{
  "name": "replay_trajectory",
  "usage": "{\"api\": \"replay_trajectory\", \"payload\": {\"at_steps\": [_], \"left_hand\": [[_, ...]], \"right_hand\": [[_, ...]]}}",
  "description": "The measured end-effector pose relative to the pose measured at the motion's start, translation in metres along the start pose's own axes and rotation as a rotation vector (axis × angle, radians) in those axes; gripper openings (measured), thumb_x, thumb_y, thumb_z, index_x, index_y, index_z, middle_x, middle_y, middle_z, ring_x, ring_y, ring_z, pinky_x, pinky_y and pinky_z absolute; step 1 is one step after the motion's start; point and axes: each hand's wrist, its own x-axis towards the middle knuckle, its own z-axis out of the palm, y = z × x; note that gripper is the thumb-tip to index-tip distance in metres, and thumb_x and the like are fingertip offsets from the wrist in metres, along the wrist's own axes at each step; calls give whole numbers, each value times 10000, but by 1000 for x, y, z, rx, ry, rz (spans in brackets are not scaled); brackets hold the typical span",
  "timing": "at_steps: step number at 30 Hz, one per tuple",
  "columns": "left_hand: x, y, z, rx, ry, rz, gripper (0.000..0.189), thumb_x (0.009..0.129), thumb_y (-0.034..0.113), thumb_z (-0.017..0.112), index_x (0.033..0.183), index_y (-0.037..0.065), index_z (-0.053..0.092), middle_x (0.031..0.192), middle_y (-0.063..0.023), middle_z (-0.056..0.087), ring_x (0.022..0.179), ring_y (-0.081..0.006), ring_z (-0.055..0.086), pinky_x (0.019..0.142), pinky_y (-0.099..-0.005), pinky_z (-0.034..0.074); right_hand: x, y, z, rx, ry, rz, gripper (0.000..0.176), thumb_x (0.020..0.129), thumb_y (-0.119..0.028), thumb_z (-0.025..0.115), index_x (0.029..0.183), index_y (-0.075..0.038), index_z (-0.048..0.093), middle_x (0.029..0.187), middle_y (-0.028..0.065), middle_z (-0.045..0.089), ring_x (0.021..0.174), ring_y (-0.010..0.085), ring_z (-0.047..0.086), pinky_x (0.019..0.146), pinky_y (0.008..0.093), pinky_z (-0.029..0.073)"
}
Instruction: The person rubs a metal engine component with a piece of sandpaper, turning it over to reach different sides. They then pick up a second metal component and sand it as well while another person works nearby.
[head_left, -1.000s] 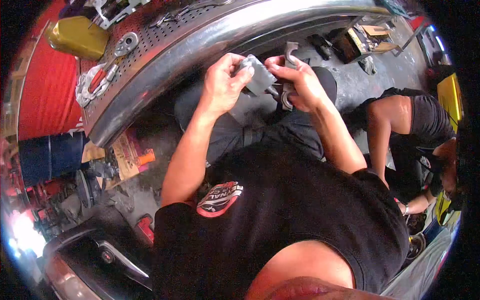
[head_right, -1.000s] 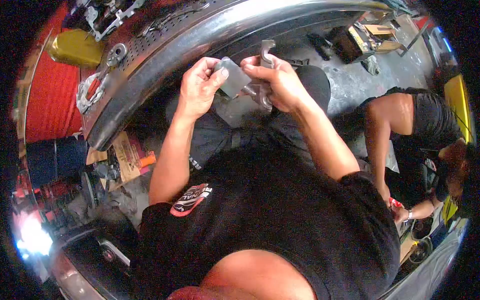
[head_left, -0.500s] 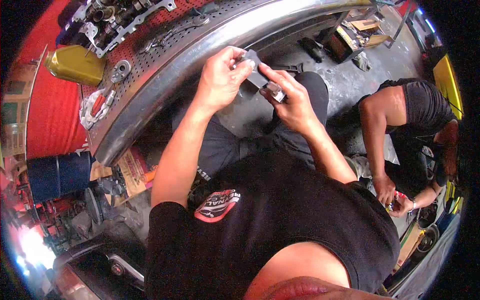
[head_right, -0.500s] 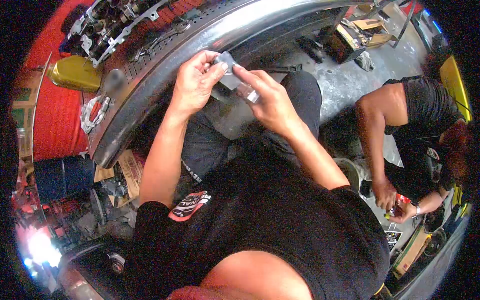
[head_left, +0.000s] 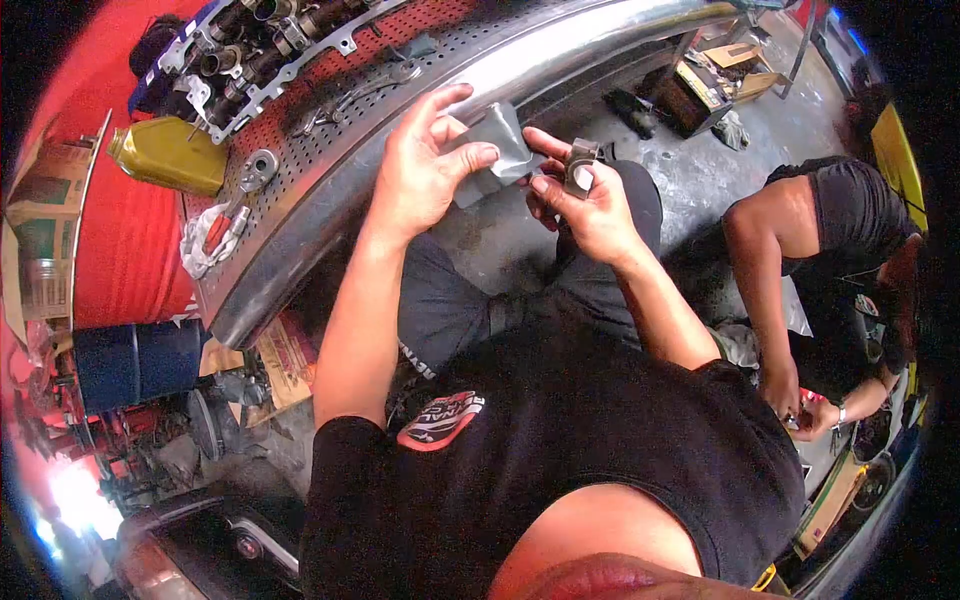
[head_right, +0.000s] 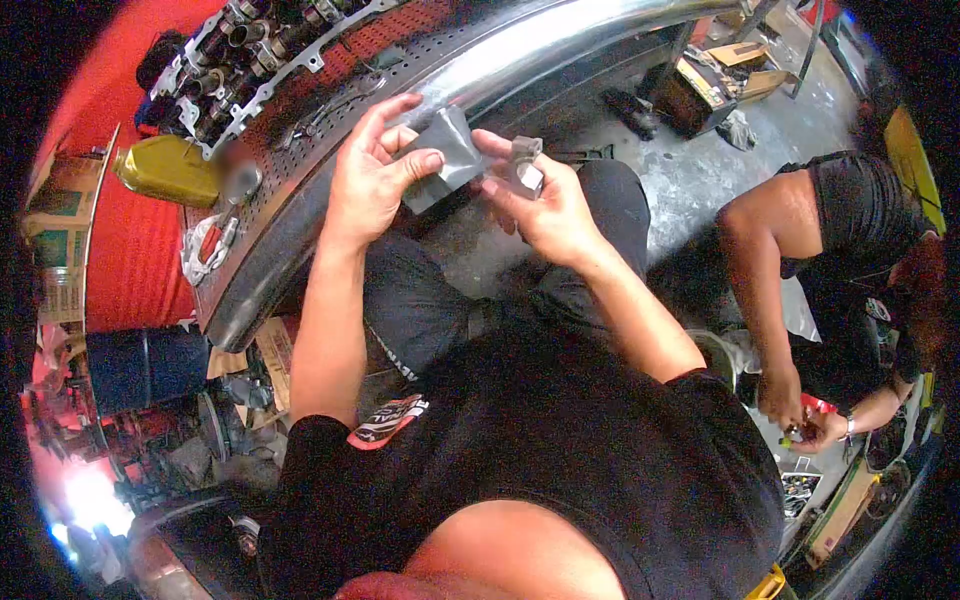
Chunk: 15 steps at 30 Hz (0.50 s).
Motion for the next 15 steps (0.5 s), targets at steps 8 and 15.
{"api": "replay_trajectory", "payload": {"at_steps": [8,15], "left_hand": [[-2,12,12,184,268,250,446,743,0,763,1123,8,530,1077,-70,623,942,-164,619,830,-302,506],[30,69,-49,905,-396,53,307,712,36,723,999,-3,621,919,-89,667,931,-183,635,856,-324,490]], "right_hand": [[3,-16,-1,-154,24,-59,579,891,-23,629,1431,-109,438,824,-49,583,690,39,493,636,204,443],[13,-26,-36,33,-99,-133,396,896,-112,660,1255,27,568,993,93,685,794,141,634,755,291,528]]}}
